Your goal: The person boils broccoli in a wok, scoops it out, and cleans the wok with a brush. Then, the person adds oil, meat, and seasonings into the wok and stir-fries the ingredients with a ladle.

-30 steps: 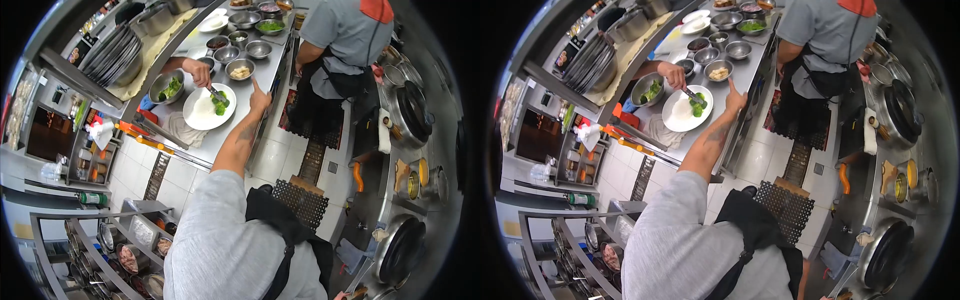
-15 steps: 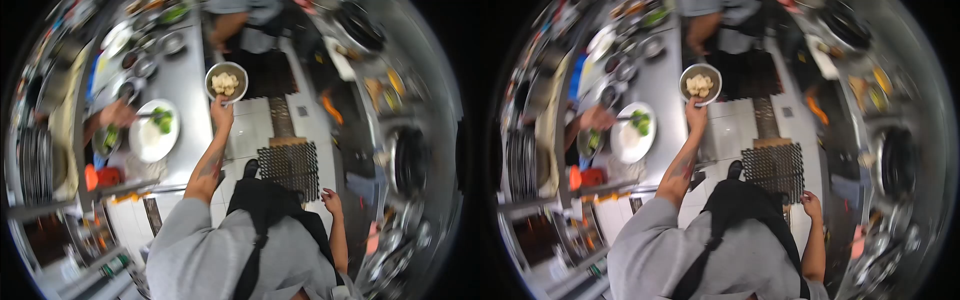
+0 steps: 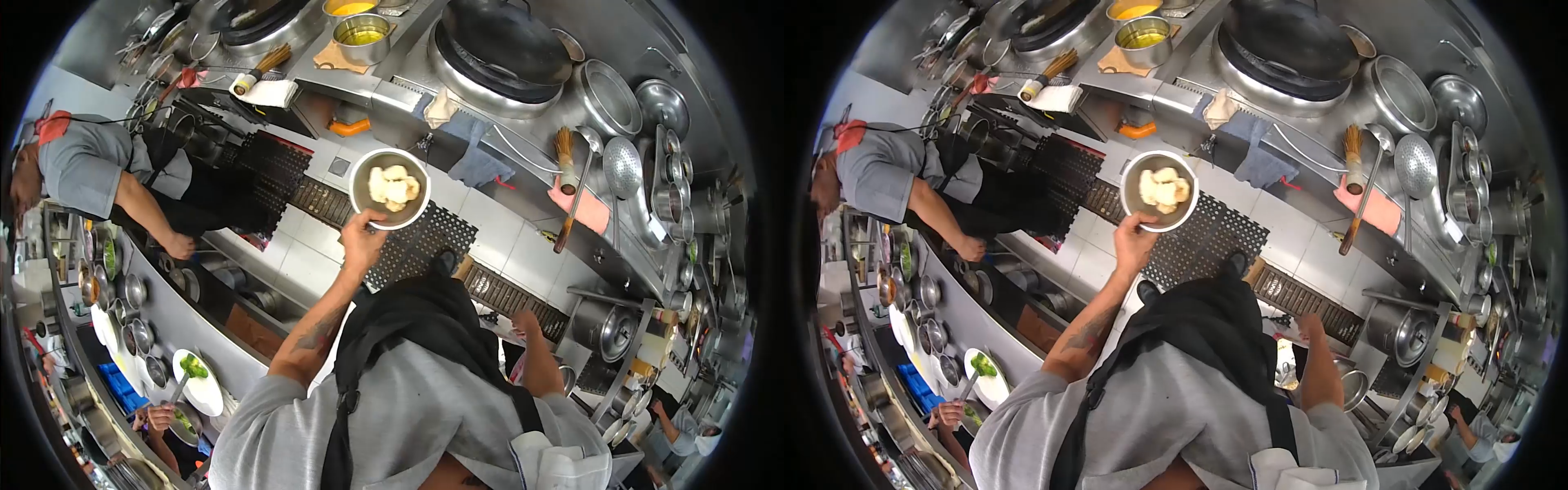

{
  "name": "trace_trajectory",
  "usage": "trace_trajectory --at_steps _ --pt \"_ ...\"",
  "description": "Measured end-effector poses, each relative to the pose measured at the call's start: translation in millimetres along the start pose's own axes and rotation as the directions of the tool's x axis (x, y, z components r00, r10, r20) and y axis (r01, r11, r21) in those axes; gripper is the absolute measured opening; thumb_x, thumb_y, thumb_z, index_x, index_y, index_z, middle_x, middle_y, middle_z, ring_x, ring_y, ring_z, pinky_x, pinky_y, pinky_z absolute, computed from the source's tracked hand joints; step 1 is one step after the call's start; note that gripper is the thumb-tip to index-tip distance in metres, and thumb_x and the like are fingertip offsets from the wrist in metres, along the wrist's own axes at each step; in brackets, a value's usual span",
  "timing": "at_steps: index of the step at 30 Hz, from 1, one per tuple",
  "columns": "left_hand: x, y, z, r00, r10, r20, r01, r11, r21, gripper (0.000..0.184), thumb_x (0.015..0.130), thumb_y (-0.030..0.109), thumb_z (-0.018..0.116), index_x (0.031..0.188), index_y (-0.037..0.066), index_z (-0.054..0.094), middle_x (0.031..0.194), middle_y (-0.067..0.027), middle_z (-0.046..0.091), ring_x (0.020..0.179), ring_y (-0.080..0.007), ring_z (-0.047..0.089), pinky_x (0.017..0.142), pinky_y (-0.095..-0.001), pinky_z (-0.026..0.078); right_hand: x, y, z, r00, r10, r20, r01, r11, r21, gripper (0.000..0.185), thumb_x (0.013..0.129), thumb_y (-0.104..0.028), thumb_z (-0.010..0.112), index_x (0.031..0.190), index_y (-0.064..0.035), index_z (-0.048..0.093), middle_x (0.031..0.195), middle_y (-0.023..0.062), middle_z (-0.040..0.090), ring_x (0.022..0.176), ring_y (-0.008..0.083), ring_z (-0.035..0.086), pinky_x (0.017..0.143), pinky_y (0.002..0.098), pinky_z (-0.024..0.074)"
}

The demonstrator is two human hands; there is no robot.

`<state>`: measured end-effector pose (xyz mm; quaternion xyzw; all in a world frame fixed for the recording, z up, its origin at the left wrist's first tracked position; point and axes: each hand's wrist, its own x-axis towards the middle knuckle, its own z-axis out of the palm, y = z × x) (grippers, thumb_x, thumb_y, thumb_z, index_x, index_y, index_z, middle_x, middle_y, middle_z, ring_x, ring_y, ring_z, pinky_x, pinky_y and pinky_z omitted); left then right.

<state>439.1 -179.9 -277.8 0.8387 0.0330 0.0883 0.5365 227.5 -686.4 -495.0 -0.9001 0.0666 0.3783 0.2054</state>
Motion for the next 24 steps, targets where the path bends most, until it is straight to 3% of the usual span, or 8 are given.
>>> trace_trajectory --at_steps 2,4,6,9,14,16,20,24 --pt "4.3 -1.1 28.3 0.988 -0.142 0.067 0.147 0.985 -0.088 0.019 0.071 -0.004 0.072 0.089 0.002 0.071 0.084 -0.0062 0.069 0.07 -0.0102 0.062 0.064 -0.0262 0.05 -13.8 -69.3 -39.6 0.936 -0.078 -0.344 0.053 0.995 -0.082 0.029 0.094 -0.03 0.057 0.096 -0.0032 0.068 0.087 0.0162 0.068 0.077 0.0283 0.068 0.07 0.0422 0.0528" --pt "2.7 25.7 31.5 0.979 -0.191 0.067 0.193 0.981 -0.026 0.022 0.067 -0.005 0.072 0.088 0.004 0.072 0.085 -0.0087 0.071 0.071 -0.0146 0.064 0.066 -0.0298 0.052 -63.0 -249.5 -156.6 0.892 -0.08 -0.444 0.222 0.935 0.276 0.03 0.094 -0.028 0.055 0.112 -0.0079 0.068 0.102 0.0152 0.07 0.096 0.035 0.066 0.082 0.0436 0.0522" --pt "-3.9 17.5 36.9 0.995 -0.045 -0.084 0.047 0.999 0.022 0.021 0.07 0.001 0.073 0.091 0.004 0.071 0.077 -0.0091 0.069 0.067 -0.0157 0.064 0.065 -0.0314 0.052 -67.7 -357.8 -209.0 0.514 -0.474 -0.715 0.667 0.745 -0.014 0.038 0.092 -0.028 0.059 0.124 -0.0065 0.062 0.118 0.0155 0.065 0.115 0.0355 0.058 0.097 0.0459 0.0452" --pt "-17.4 20.5 10.6 0.932 -0.312 -0.183 0.286 0.945 -0.159 0.019 0.07 0.004 0.076 0.087 0.001 0.069 0.075 -0.0093 0.07 0.069 -0.0143 0.065 0.065 -0.0308 0.052 -55.3 -470.9 -233.4 0.331 -0.896 -0.297 0.711 0.444 -0.546 0.048 0.09 -0.029 0.063 0.132 -0.006 0.056 0.126 0.0147 0.06 0.131 0.034 0.046 0.108 0.0525 0.0321" --pt "-58.4 -32.7 -111.1 0.637 -0.369 -0.677 0.369 0.917 -0.153 0.015 0.07 0.004 0.076 0.084 0.005 0.072 0.075 -0.01 0.071 0.068 -0.0124 0.065 0.065 -0.0315 0.053 -93.5 -553.4 -242.2 0.055 -0.998 -0.028 0.954 0.06 -0.295 0.048 0.089 -0.028 0.065 0.131 -0.0059 0.056 0.123 0.015 0.062 0.13 0.0326 0.048 0.108 0.0517 0.0321" --pt "-92.2 -75.8 -196.7 0.516 -0.191 -0.835 0.391 0.92 0.032 0.016 0.072 0.007 0.078 0.088 0.006 0.075 0.078 -0.0138 0.072 0.071 -0.0182 0.07 0.067 -0.0323 0.053 -88.8 -560.4 -229.8 0.268 -0.963 -0.023 0.963 0.267 0.04 0.046 0.089 -0.027 0.065 0.128 -0.0035 0.057 0.117 0.018 0.064 0.117 0.0353 0.058 0.1 0.0444 0.0428" --pt "-139.5 -137.4 -359.0 0.128 -0.194 -0.973 0.699 0.714 -0.051 0.016 0.077 0.02 0.072 0.084 0.007 0.075 0.083 -0.0185 0.071 0.082 -0.0344 0.07 0.075 -0.0424 0.054 -16.8 -534.2 -147.9 0.447 -0.87 0.21 0.89 0.407 -0.208 0.045 0.087 -0.027 0.067 0.123 -0.0004 0.06 0.104 0.0204 0.068 0.102 0.0358 0.065 0.089 0.0422 0.0495" --pt "-161.7 -218.3 -453.2 0.024 -0.197 -0.98 0.624 0.769 -0.139 0.03 0.077 0.016 0.072 0.106 0.008 0.072 0.1 -0.0197 0.071 0.085 -0.0343 0.07 0.08 -0.0412 0.054 14.6 -516.2 -87.1 0.659 -0.636 0.402 0.752 0.576 -0.32 0.044 0.084 -0.029 0.069 0.119 -0.0028 0.063 0.1 0.02 0.07 0.098 0.0347 0.067 0.086 0.0414 0.0516"
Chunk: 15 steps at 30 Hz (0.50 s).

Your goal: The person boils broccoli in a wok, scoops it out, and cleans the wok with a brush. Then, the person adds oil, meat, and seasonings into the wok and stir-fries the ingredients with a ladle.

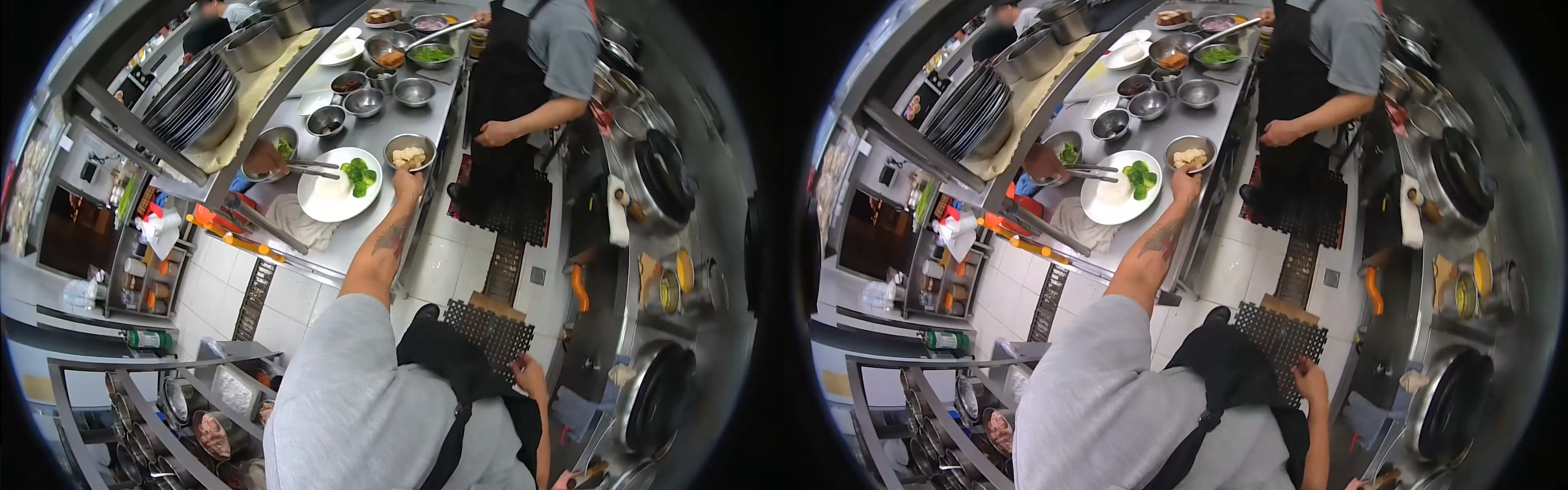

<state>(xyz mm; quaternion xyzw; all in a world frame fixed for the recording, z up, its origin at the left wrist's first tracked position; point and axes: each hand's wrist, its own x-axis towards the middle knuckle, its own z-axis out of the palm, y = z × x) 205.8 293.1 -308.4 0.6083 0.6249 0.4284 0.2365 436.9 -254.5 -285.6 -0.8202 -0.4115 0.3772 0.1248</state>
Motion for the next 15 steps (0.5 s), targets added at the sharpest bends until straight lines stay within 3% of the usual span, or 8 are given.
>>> trace_trajectory --at_steps 2,3,4,7,8,10,11,15 --pt "4.9 0.6 6.4 0.939 0.305 -0.162 -0.326 0.936 -0.13 0.045 0.082 0.014 0.071 0.126 0.01 0.063 0.105 -0.0184 0.071 0.074 -0.0298 0.071 0.073 -0.0388 0.056 12.4 20.9 31.5 0.998 0.065 0.014 -0.065 0.998 0.003 0.043 0.085 -0.029 0.067 0.119 -0.0034 0.064 0.1 0.0205 0.07 0.097 0.0351 0.067 0.086 0.0412 0.0518" --pt "-4.3 14.4 -3.7 0.988 0.123 0.094 -0.078 0.921 -0.381 0.059 0.085 0.013 0.069 0.139 0.012 0.046 0.095 -0.017 0.07 0.07 -0.0253 0.07 0.069 -0.0382 0.056 17.7 21.0 38.6 0.998 0.065 0.023 -0.064 0.998 -0.013 0.043 0.085 -0.029 0.067 0.119 -0.0034 0.064 0.1 0.0205 0.07 0.097 0.0351 0.067 0.086 0.0412 0.0518" --pt "-19.9 23.3 -13.4 0.927 -0.002 0.374 0.218 0.814 -0.538 0.075 0.087 0.012 0.067 0.152 0.014 0.029 0.086 -0.0156 0.07 0.067 -0.0208 0.069 0.064 -0.0376 0.055 21.5 19.6 45.1 0.988 0.137 0.076 -0.135 0.99 -0.038 0.043 0.085 -0.03 0.065 0.119 -0.0031 0.064 0.102 0.0213 0.069 0.098 0.0354 0.067 0.087 0.0416 0.0517" --pt "-80.2 -0.9 -3.9 0.802 0.111 0.587 0.242 0.838 -0.489 0.059 0.087 0.02 0.07 0.14 0.01 0.045 0.069 -0.0074 0.066 0.053 -0.0149 0.063 0.054 -0.0311 0.052 39.7 18.1 62.3 0.964 0.199 0.178 -0.18 0.976 -0.12 0.043 0.085 -0.03 0.064 0.119 -0.0026 0.064 0.105 0.023 0.068 0.102 0.0357 0.066 0.089 0.042 0.0512" --pt "-109.3 -19.0 4.0 0.777 0.11 0.62 0.174 0.909 -0.38 0.038 0.085 0.023 0.07 0.119 0.008 0.062 0.063 -0.008 0.064 0.052 -0.0153 0.062 0.054 -0.0314 0.051 42.3 17.1 65.8 0.958 0.185 0.219 -0.153 0.976 -0.154 0.044 0.085 -0.03 0.063 0.119 -0.0024 0.064 0.107 0.024 0.068 0.105 0.0358 0.065 0.09 0.042 0.0508" --pt "-167.4 -28.3 -1.4 0.662 0.092 0.744 0.23 0.92 -0.318 0.017 0.082 0.024 0.068 0.088 0.009 0.071 0.068 -0.0091 0.067 0.061 -0.0161 0.066 0.057 -0.0328 0.051 47.4 -7.7 63.5 0.95 0.22 0.223 -0.173 0.962 -0.212 0.044 0.085 -0.031 0.064 0.119 -0.0025 0.064 0.109 0.0243 0.067 0.107 0.036 0.065 0.091 0.0417 0.0503" --pt "-199.5 -37.7 -2.1 0.639 0.132 0.757 0.196 0.925 -0.327 0.016 0.082 0.024 0.068 0.087 0.009 0.071 0.07 -0.0093 0.068 0.066 -0.0176 0.068 0.061 -0.0337 0.053 50.3 -27.2 59.0 0.942 0.25 0.223 -0.189 0.946 -0.262 0.045 0.085 -0.031 0.064 0.12 -0.0025 0.064 0.11 0.0245 0.067 0.108 0.0362 0.064 0.092 0.0415 0.0498" --pt "-282.1 -48.7 -36.6 0.333 0.187 0.924 0.113 0.965 -0.236 0.017 0.084 0.023 0.07 0.092 0.008 0.071 0.076 -0.01 0.07 0.072 -0.0204 0.068 0.067 -0.0345 0.053 62.8 -69.2 49.1 0.977 0.127 0.169 -0.098 0.98 -0.171 0.044 0.086 -0.03 0.065 0.119 -0.0013 0.064 0.109 0.0222 0.068 0.105 0.0354 0.066 0.091 0.0411 0.05"
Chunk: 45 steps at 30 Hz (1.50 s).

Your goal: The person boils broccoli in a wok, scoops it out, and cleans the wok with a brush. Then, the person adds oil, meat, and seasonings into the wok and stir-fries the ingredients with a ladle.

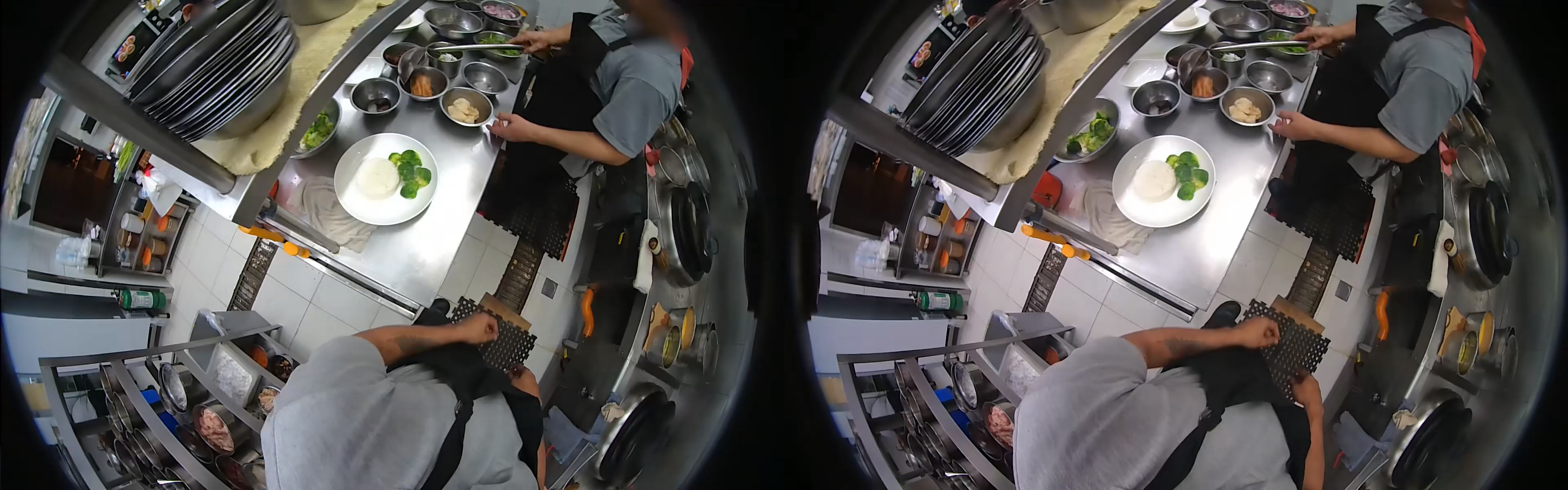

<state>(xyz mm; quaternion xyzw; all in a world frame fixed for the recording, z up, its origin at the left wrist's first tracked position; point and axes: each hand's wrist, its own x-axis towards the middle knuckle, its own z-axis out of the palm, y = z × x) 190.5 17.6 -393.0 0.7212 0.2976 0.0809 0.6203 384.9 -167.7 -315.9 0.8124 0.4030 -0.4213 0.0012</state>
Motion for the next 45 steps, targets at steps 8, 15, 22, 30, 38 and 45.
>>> trace_trajectory --at_steps 8,15,22,30,38,45 --pt "-6.5 45.3 -82.1 0.955 0.047 -0.294 -0.062 0.997 -0.042 0.014 0.09 0.02 0.066 0.092 0.006 0.069 0.071 -0.0041 0.069 0.064 -0.0127 0.064 0.062 -0.0298 0.051 29.3 -20.1 -5.8 0.995 -0.081 0.057 0.081 0.997 -0.014 0.044 0.086 -0.03 0.065 0.12 -0.0009 0.062 0.109 0.0204 0.069 0.104 0.0341 0.066 0.091 0.0407 0.0501" --pt "13.3 116.1 -236.6 0.757 -0.01 -0.653 -0.165 0.964 -0.207 0.095 0.09 0.029 0.069 0.154 0.001 0.005 0.062 -0.0048 0.065 0.055 -0.0106 0.06 0.061 -0.0265 0.049 43.3 -32.9 -5.8 0.985 -0.111 0.131 0.132 0.977 -0.168 0.04 0.087 -0.029 0.063 0.118 -0.0036 0.065 0.112 0.0214 0.068 0.106 0.0349 0.065 0.092 0.042 0.0493" --pt "66.8 133.9 -459.2 0.385 0.194 -0.902 0.088 0.965 0.245 0.078 0.082 0.023 0.065 0.15 0.004 0.031 0.127 -0.0257 0.059 0.114 -0.0378 0.06 0.098 -0.0423 0.047 51.2 -47.9 -33.0 0.988 -0.048 0.144 0.06 0.994 -0.086 0.041 0.086 -0.031 0.065 0.117 -0.0047 0.066 0.109 0.0228 0.068 0.104 0.0339 0.066 0.089 0.041 0.0509" --pt "166.9 76.8 -599.9 0.429 -0.156 -0.89 0.532 0.84 0.109 0.072 0.084 0.031 0.064 0.148 0.011 0.036 0.14 -0.0201 0.052 0.126 -0.0332 0.053 0.106 -0.0415 0.042 17.3 38.8 -31.7 0.998 0.061 0.023 -0.063 0.988 0.141 0.038 0.091 -0.029 0.06 0.115 0.0008 0.064 0.085 0.0144 0.071 0.075 0.0222 0.069 0.065 0.035 0.0536" --pt "203.1 38.7 -656.9 0.323 0.225 -0.919 0.584 0.717 0.38 0.043 0.09 0.026 0.055 0.132 0.025 0.056 0.126 -0.0128 0.063 0.121 -0.033 0.058 0.102 -0.053 0.04 -66.8 188.2 19.2 0.761 0.581 0.288 -0.639 0.598 0.484 0.034 0.096 -0.031 0.053 0.11 -0.0029 0.065 0.076 0.0099 0.066 0.06 0.0192 0.062 0.05 0.0333 0.0489" --pt "230.4 18.9 -699.8 0.522 -0.117 -0.845 0.679 0.656 0.329 0.033 0.085 0.016 0.061 0.117 0.02 0.068 0.115 -0.0067 0.069 0.11 -0.0275 0.065 0.094 -0.0388 0.052 -68.5 166.8 4.4 0.711 0.615 0.341 -0.678 0.471 0.564 0.033 0.096 -0.032 0.054 0.107 -0.0035 0.065 0.081 0.0124 0.068 0.066 0.0213 0.065 0.051 0.0338 0.0511"
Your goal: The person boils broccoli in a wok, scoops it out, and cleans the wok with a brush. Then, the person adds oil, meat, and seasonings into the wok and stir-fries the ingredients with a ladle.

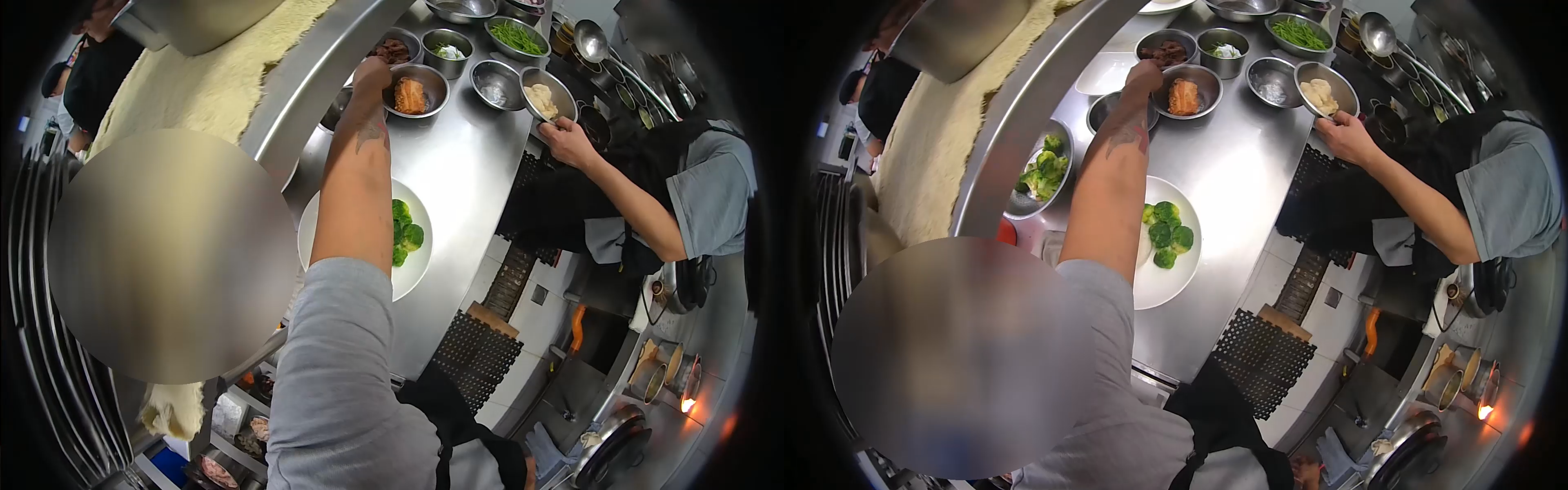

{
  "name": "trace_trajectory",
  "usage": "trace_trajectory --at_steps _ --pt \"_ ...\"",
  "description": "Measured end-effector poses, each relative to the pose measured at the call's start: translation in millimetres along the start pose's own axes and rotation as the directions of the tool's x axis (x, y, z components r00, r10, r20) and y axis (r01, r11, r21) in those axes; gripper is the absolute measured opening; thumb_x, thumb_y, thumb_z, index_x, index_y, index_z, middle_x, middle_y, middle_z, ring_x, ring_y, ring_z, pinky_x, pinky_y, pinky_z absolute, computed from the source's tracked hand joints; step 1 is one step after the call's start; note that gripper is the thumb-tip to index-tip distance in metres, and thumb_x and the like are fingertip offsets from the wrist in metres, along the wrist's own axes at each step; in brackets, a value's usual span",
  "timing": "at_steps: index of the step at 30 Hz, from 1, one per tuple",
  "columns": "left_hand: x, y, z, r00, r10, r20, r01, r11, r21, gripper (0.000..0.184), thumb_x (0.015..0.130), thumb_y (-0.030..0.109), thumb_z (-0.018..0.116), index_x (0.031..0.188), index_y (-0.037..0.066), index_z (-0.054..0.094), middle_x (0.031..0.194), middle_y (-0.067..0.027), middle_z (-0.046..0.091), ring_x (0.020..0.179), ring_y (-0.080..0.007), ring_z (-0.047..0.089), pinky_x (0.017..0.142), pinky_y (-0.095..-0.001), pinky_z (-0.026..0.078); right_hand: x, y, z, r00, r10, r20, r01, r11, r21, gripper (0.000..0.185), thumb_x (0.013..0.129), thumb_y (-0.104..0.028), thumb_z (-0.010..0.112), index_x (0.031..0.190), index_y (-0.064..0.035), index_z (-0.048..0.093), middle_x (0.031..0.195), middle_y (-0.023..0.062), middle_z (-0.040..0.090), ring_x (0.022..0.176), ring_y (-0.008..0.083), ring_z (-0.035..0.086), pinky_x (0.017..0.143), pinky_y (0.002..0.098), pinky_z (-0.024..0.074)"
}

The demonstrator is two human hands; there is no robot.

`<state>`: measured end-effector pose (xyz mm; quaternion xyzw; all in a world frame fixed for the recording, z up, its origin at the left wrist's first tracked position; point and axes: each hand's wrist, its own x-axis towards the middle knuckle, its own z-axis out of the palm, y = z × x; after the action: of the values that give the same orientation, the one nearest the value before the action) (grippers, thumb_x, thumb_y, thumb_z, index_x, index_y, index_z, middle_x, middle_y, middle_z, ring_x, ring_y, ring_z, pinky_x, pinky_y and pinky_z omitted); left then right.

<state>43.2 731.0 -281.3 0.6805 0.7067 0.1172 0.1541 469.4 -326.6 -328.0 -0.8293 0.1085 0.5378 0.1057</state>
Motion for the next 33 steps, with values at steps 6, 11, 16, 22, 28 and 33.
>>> trace_trajectory --at_steps 6,11,16,22,28,33 --pt "-11.1 5.8 -5.6 0.908 -0.01 -0.42 -0.031 0.995 -0.091 0.026 0.085 0.017 0.063 0.11 0.016 0.072 0.105 -0.0151 0.071 0.1 -0.032 0.068 0.084 -0.0434 0.055 -48.7 -65.9 13.5 0.942 -0.33 0.068 0.336 0.907 -0.254 0.033 0.096 -0.034 0.055 0.105 -0.0037 0.065 0.079 0.0111 0.067 0.066 0.0208 0.065 0.05 0.0309 0.0495" --pt "-39.8 29.3 -24.2 0.644 -0.067 -0.762 -0.435 0.787 -0.437 0.027 0.079 0.017 0.073 0.104 0.008 0.071 0.101 -0.0145 0.071 0.094 -0.0336 0.068 0.081 -0.0424 0.053 -8.1 -57.3 14.9 0.822 -0.511 0.251 0.57 0.742 -0.353 0.029 0.095 -0.031 0.056 0.096 -0.0037 0.064 0.078 0.0087 0.066 0.064 0.0197 0.063 0.049 0.0306 0.0476" --pt "-182.5 120.7 -34.7 0.756 -0.331 -0.564 -0.229 0.674 -0.703 0.048 0.063 0.035 0.086 0.09 0.007 0.059 0.1 -0.0208 0.061 0.098 -0.0407 0.056 0.089 -0.0487 0.044 69.5 -44.2 27.8 0.034 -0.76 0.65 0.707 -0.441 -0.553 0.023 0.093 -0.023 0.059 0.1 -0.0018 0.065 0.087 0.0078 0.068 0.067 0.0165 0.063 0.054 0.0296 0.0488" --pt "-467.1 207.4 1.6 0.953 0.091 -0.29 -0.303 0.34 -0.89 0.025 0.067 0.015 0.081 0.086 0.005 0.068 0.085 -0.0156 0.064 0.08 -0.0281 0.062 0.071 -0.0355 0.048 -5.3 -63.5 33.7 0.879 -0.472 -0.067 0.45 0.868 -0.21 0.039 0.09 -0.025 0.064 0.122 -0.0024 0.063 0.097 0.0144 0.07 0.087 0.0188 0.069 0.069 0.0323 0.0534" --pt "-707.1 191.4 91.7 0.564 0.809 0.168 -0.491 0.492 -0.719 0.022 0.071 0.012 0.08 0.092 0.008 0.073 0.092 -0.0127 0.068 0.087 -0.0256 0.067 0.078 -0.0346 0.051 -31.4 88.9 -46.9 0.517 -0.378 -0.768 0.369 0.908 -0.199 0.05 0.086 -0.034 0.066 0.124 -0.001 0.059 0.126 0.0227 0.059 0.122 0.0385 0.052 0.103 0.0438 0.0425" --pt "-856.8 224.1 122.2 0.157 0.895 0.417 -0.467 0.44 -0.767 0.022 0.069 0.007 0.081 0.09 0.006 0.075 0.093 -0.0122 0.07 0.088 -0.0224 0.068 0.077 -0.0335 0.052 -49.8 237.6 -95.9 0.121 0.25 -0.961 0.05 0.965 0.258 0.059 0.085 -0.038 0.068 0.127 0.001 0.054 0.128 0.0236 0.053 0.118 0.0407 0.052 0.101 0.0465 0.0426"
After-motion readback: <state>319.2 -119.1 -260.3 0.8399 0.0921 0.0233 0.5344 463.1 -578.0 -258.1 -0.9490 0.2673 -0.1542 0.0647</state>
